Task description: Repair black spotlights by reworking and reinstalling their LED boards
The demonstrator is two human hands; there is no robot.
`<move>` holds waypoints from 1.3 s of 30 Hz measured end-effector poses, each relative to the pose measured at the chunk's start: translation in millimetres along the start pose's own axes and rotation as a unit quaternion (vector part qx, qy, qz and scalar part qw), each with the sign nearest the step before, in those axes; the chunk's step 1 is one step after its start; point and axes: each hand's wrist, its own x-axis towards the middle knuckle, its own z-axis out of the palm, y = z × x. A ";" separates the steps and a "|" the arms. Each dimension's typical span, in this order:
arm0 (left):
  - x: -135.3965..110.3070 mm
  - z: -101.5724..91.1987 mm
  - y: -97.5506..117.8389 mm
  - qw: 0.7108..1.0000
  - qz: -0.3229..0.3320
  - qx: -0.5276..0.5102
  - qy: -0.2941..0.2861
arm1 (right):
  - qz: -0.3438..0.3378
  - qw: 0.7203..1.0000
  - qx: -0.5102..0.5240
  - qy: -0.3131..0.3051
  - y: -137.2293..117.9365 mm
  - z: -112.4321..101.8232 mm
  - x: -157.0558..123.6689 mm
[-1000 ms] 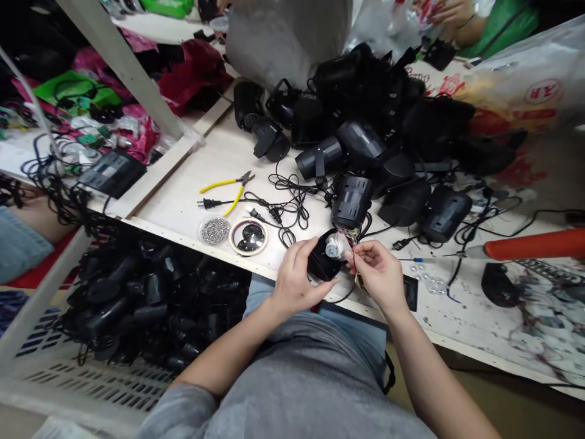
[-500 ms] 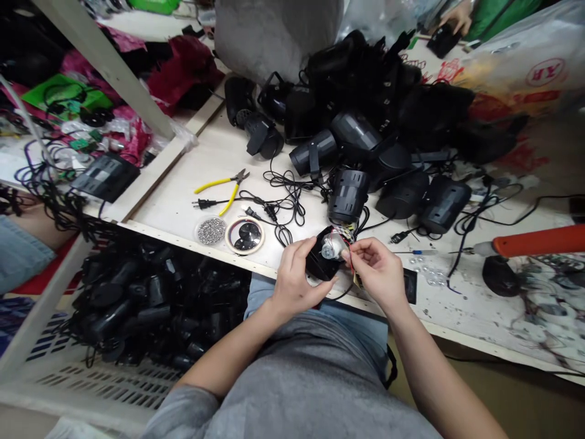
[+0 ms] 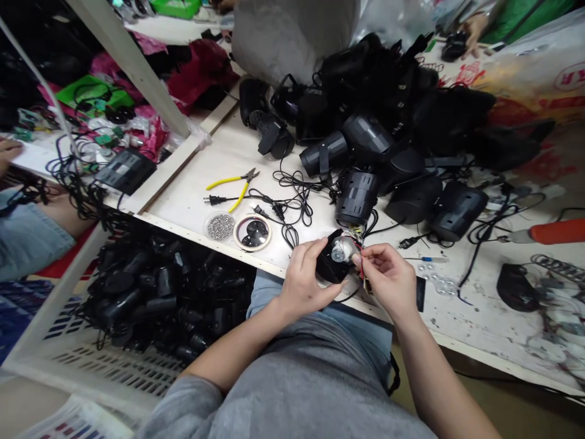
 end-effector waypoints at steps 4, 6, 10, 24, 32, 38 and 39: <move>0.2 0.5 1.2 1.000 -0.004 -0.013 -0.002 | -0.004 1.000 -0.007 -0.007 -0.7 -2.3 0.9; 0.5 0.8 1.6 1.000 -0.004 -0.017 -0.003 | -0.003 1.000 -0.011 -0.011 -0.3 -2.4 1.6; 1.4 1.3 1.4 1.000 -0.003 -0.018 -0.004 | 0.002 1.000 -0.017 -0.013 0.9 -1.5 2.9; 5.7 0.0 3.3 1.000 0.000 0.003 0.000 | 0.000 1.000 -0.015 -0.011 3.0 2.4 2.1; 6.8 -0.9 4.0 1.000 -0.005 0.022 -0.005 | -0.002 0.999 -0.009 -0.033 0.6 -2.0 1.3; 9.5 -1.9 5.1 1.000 -0.008 0.020 -0.008 | 0.014 0.997 0.029 -0.069 -1.4 -7.9 -3.6; 9.7 -1.7 5.5 1.000 -0.007 0.020 -0.007 | 0.006 0.998 0.023 -0.066 -0.6 -7.9 -4.0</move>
